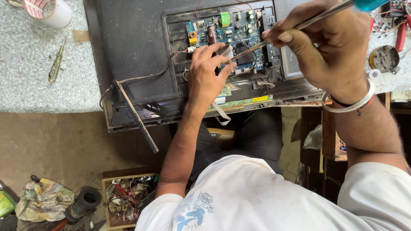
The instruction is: The person repairs a television lying face-down on a workbench, using a screwdriver to unscrew and adjust components on the exposed mainboard. They briefly reach into a lower shelf to retrieve a small part, then continue prying and repositioning the board and its connectors by hand and with the screwdriver.
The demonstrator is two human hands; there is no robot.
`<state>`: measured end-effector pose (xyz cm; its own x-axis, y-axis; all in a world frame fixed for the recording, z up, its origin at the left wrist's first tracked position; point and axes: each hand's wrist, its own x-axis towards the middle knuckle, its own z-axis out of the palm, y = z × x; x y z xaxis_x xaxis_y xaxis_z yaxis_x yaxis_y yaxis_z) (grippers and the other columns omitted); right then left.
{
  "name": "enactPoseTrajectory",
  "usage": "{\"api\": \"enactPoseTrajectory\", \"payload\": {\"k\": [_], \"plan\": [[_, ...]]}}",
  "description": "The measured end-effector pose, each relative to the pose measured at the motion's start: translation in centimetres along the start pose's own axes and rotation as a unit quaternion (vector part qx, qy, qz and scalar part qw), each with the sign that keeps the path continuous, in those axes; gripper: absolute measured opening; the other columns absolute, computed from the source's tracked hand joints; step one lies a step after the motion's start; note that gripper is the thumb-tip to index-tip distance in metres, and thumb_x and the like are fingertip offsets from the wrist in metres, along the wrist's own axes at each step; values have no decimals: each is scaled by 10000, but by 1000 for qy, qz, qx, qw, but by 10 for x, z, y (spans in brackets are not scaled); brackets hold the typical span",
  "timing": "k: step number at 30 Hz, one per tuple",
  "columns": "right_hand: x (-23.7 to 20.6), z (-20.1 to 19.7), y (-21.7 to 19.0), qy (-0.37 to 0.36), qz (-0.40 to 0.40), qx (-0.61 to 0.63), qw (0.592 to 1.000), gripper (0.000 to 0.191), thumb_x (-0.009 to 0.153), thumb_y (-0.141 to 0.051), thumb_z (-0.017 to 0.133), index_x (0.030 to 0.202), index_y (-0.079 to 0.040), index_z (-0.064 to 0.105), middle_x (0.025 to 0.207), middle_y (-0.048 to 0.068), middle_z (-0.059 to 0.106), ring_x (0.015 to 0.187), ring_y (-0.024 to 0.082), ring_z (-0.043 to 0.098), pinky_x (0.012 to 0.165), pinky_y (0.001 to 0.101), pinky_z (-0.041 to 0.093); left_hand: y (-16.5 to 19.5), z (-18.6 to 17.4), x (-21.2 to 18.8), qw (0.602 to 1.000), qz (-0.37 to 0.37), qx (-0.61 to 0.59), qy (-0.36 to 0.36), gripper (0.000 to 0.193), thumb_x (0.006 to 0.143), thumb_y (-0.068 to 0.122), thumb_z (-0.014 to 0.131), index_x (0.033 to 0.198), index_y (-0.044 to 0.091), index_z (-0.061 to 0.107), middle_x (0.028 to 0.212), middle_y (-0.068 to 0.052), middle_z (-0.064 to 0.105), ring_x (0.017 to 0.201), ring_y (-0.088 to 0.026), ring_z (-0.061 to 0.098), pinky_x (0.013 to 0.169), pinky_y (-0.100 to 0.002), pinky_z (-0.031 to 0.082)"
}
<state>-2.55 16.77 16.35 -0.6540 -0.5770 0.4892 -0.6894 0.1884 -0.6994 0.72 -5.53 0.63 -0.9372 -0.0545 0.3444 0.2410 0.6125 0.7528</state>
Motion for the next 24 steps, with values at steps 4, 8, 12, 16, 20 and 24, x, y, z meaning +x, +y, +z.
{"api": "enactPoseTrajectory", "payload": {"k": [4, 8, 12, 16, 20, 24], "plan": [[-5, -4, 9, 18, -15, 1, 1000, 156, 1218, 87, 572, 1083, 107, 496, 1108, 203, 691, 1108, 265, 758, 953, 297, 655, -2, 1, 0, 1000, 3, -8, 10, 180, 841, 210, 844, 983, 103, 816, 1284, -34, 706, 1240, -299, 583, 1051, -425, 491], [-7, -7, 17, 18, -15, 33, 999, 105, 1217, 63, 530, 1132, 114, 496, 1127, 191, 674, 1139, 263, 757, 991, 311, 665, -3, 1, 1, 1000, 7, -6, 6, 184, 839, 237, 850, 956, 98, 815, 1265, -37, 708, 1229, -296, 584, 1040, -425, 492], [-10, -9, 22, 16, -13, 45, 999, 120, 1232, 50, 515, 1133, 116, 501, 1149, 192, 672, 1167, 270, 754, 1025, 329, 669, -2, 0, 2, 1000, 11, -3, 3, 189, 874, 248, 839, 973, 89, 813, 1274, -38, 702, 1223, -289, 586, 1030, -414, 507], [-9, -8, 25, 26, -7, 61, 998, 133, 1246, 38, 539, 1140, 114, 514, 1141, 177, 677, 1147, 256, 757, 997, 318, 671, 1, -1, 1, 1000, 23, 1, -1, 188, 882, 223, 827, 1002, 79, 812, 1296, -44, 692, 1221, -290, 584, 1019, -410, 515], [-8, -7, 24, 36, -15, 1, 999, 160, 1224, 68, 572, 1068, 100, 550, 1099, 207, 694, 1078, 270, 766, 911, 303, 665, 4, -3, 0, 999, 34, 1, 8, 182, 883, 191, 822, 1022, 74, 811, 1318, -52, 680, 1226, -290, 590, 1033, -416, 509], [-10, -8, 23, 46, -6, -32, 998, 122, 1204, 56, 605, 1103, 106, 559, 1069, 203, 725, 1048, 263, 781, 859, 276, 653, 8, -4, -1, 999, 39, 5, 12, 185, 885, 160, 816, 1045, 68, 805, 1330, -62, 668, 1232, -294, 597, 1052, -420, 507]]}}
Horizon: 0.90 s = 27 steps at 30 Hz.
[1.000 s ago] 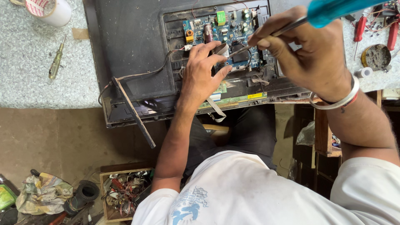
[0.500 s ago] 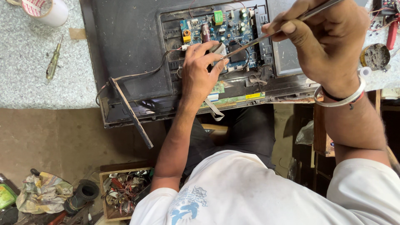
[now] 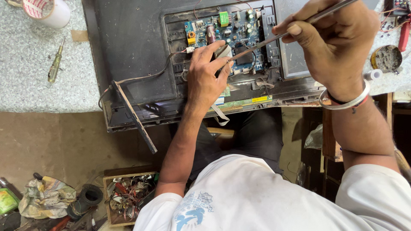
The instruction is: The person repairs a television lying face-down on a workbench, using a screwdriver to unscrew and adjust components on the exposed mainboard. They briefly reach into a lower shelf to retrieve a small part, then continue prying and repositioning the board and its connectors by hand and with the screwdriver.
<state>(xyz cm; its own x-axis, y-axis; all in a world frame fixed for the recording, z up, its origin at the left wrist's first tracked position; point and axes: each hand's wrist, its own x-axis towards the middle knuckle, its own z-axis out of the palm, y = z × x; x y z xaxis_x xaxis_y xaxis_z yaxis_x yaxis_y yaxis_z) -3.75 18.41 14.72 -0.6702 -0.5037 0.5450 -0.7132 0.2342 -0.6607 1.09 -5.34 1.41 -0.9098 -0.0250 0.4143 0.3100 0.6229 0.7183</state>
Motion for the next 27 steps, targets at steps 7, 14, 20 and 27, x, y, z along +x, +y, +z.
{"api": "enactPoseTrajectory", "payload": {"k": [7, 14, 20, 27], "plan": [[-3, -6, 15, -7, 17, 77, 997, 218, 1240, -111, 567, 1185, 99, 545, 1118, 184, 727, 1069, 245, 773, 897, 290, 662, 1, 0, -1, 1000, -2, 3, 1, 214, 860, 176, 841, 1055, 97, 804, 1313, -57, 669, 1219, -299, 595, 1050, -429, 499], [-10, -12, 31, 11, 27, 126, 992, 262, 1246, -167, 548, 1203, 91, 538, 1131, 176, 714, 1105, 254, 771, 936, 314, 673, -2, -3, -1, 1000, -11, -12, -4, 287, 822, 190, 871, 1078, 97, 780, 1335, -57, 662, 1238, -295, 604, 1057, -425, 507], [-15, -16, 36, 24, 37, 126, 991, 260, 1248, -165, 543, 1205, 91, 539, 1134, 176, 712, 1105, 254, 767, 935, 315, 669, -4, -4, -1, 999, -20, -34, -2, 267, 806, 204, 886, 1036, 107, 792, 1314, -57, 681, 1213, -286, 624, 1029, -418, 524], [-17, -16, 36, 29, 42, 123, 991, 258, 1250, -163, 537, 1207, 91, 540, 1138, 175, 710, 1104, 253, 762, 935, 315, 664, -5, 0, 1, 999, -24, -40, 14, 283, 836, 299, 880, 1025, 104, 802, 1281, -75, 707, 1191, -282, 640, 1013, -408, 530]]}}
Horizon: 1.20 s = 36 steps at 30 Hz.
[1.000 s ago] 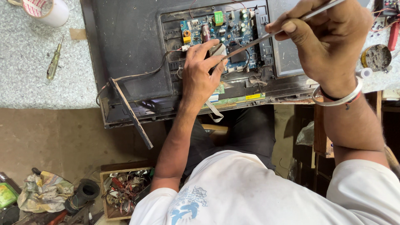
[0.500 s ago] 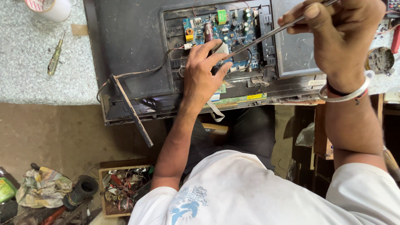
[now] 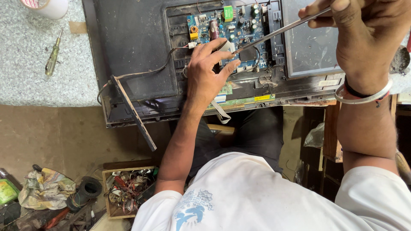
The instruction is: The person repairs a television lying face-down on a workbench, using a screwdriver to unscrew and adjust components on the exposed mainboard. They briefly reach into a lower shelf to retrieve a small part, then continue prying and repositioning the board and its connectors by hand and with the screwdriver.
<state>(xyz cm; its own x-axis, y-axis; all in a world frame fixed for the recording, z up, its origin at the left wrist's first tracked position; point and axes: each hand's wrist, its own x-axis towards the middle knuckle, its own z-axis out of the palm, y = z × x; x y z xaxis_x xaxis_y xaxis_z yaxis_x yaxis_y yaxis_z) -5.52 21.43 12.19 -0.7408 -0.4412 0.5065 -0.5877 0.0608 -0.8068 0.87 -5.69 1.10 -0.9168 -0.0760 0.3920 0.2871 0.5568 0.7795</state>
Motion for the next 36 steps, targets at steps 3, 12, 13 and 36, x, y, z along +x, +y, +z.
{"api": "enactPoseTrajectory", "payload": {"k": [3, 12, 13, 36], "plan": [[-1, 0, 0, 3, 1, 0, 1000, 257, 1251, -162, 534, 1208, 91, 541, 1139, 175, 709, 1104, 253, 760, 935, 315, 662, -1, 3, 0, 1000, -6, -2, 9, 309, 841, 318, 877, 1054, 107, 803, 1274, -80, 712, 1188, -277, 644, 1009, -403, 531], [-2, 1, 2, 9, 2, -2, 1000, 254, 1254, -159, 527, 1211, 91, 542, 1144, 175, 706, 1103, 253, 755, 934, 316, 655, -7, 5, 0, 999, -10, -26, 17, 197, 891, 239, 830, 1066, 150, 813, 1284, -39, 722, 1172, -243, 668, 1011, -383, 537], [-2, 1, 2, 10, 2, -2, 1000, 254, 1254, -159, 526, 1211, 91, 543, 1144, 175, 705, 1103, 253, 754, 934, 316, 655, -7, 5, -1, 999, -13, -33, 16, 196, 888, 236, 830, 1066, 153, 814, 1283, -35, 723, 1161, -239, 671, 1009, -382, 535], [-4, 2, 3, 26, 7, -6, 1000, 249, 1261, -152, 506, 1219, 90, 547, 1156, 174, 698, 1101, 252, 739, 933, 318, 638, -9, 5, -1, 999, -11, -34, 24, 187, 865, 236, 859, 1027, 155, 814, 1235, -5, 740, 1145, -203, 672, 1058, -399, 456]]}}
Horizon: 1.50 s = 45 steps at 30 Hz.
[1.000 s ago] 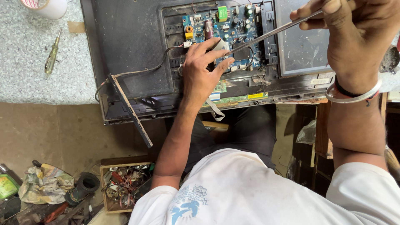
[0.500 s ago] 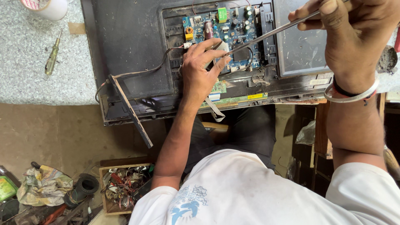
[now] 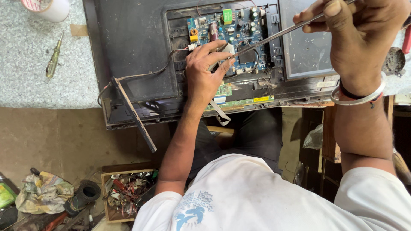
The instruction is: The person repairs a television lying face-down on a workbench, using a screwdriver to unscrew and adjust components on the exposed mainboard. They briefly reach into a lower shelf to retrieve a small part, then continue prying and repositioning the board and its connectors by hand and with the screwdriver.
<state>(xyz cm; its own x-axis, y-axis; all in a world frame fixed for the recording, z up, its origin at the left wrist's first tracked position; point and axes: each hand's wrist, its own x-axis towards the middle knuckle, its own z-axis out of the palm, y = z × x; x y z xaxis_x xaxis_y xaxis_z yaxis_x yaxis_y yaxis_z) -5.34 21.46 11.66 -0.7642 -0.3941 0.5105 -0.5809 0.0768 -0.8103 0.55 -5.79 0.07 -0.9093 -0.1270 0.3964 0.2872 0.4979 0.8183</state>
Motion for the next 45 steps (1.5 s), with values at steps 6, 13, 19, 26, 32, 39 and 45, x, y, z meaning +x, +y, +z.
{"api": "enactPoseTrajectory", "payload": {"k": [6, 13, 19, 26, 32, 39, 45], "plan": [[-1, 1, 0, 4, 0, -1, 1000, 248, 1262, -151, 501, 1221, 90, 548, 1159, 174, 696, 1101, 252, 735, 933, 318, 634, 11, -4, 0, 997, 41, 67, 20, 170, 823, 172, 871, 970, 122, 802, 1275, -25, 697, 1184, -242, 633, 1086, -445, 412], [-1, 3, 2, 10, 1, 0, 1000, 248, 1265, -149, 495, 1223, 89, 549, 1163, 174, 694, 1100, 251, 731, 932, 318, 629, 25, -4, -1, 977, 102, 187, 30, 117, 825, 103, 857, 909, 84, 778, 1351, -28, 648, 1288, -259, 558, 1147, -480, 346], [-1, 0, 6, 20, 2, 2, 1000, 247, 1266, -147, 490, 1225, 89, 550, 1166, 173, 692, 1100, 251, 727, 932, 319, 625, 23, -6, -1, 982, 77, 166, 44, 223, 786, 163, 898, 962, 110, 772, 1279, -13, 674, 1250, -253, 580, 1128, -474, 359], [0, -11, 23, 30, 21, -12, 999, 247, 1268, -145, 484, 1227, 89, 551, 1169, 173, 690, 1099, 251, 723, 931, 319, 620, -2, -19, -5, 999, -14, 37, 31, 325, 849, 214, 870, 1120, 150, 703, 1297, -18, 706, 1251, -236, 642, 1148, -434, 398], [19, -29, 71, 54, 77, -96, 991, 247, 1270, -143, 479, 1229, 89, 552, 1172, 173, 688, 1098, 250, 719, 931, 320, 615, -35, -59, 12, 983, -75, 164, 43, 543, 948, 175, 791, 1459, 141, 611, 1435, -57, 668, 1372, -236, 544, 1191, -443, 375], [53, -33, 144, 44, 120, -179, 975, 247, 1272, -141, 473, 1231, 89, 553, 1176, 173, 686, 1098, 250, 714, 931, 320, 611, -50, -60, 45, 966, -121, 210, -96, 1130, 692, 247, 944, 1582, 137, 257, 1455, -66, 617, 1351, -317, 417, 1119, -514, 273], [78, -24, 182, 4, 131, -217, 967, 247, 1274, -139, 467, 1233, 88, 554, 1179, 172, 684, 1097, 250, 711, 930, 321, 606, -62, -55, 52, 985, -74, 140, -70, 1318, 725, 229, 959, 1627, 177, -1, 1456, -15, 648, 1421, -268, 449, 1162, -488, 234]]}}
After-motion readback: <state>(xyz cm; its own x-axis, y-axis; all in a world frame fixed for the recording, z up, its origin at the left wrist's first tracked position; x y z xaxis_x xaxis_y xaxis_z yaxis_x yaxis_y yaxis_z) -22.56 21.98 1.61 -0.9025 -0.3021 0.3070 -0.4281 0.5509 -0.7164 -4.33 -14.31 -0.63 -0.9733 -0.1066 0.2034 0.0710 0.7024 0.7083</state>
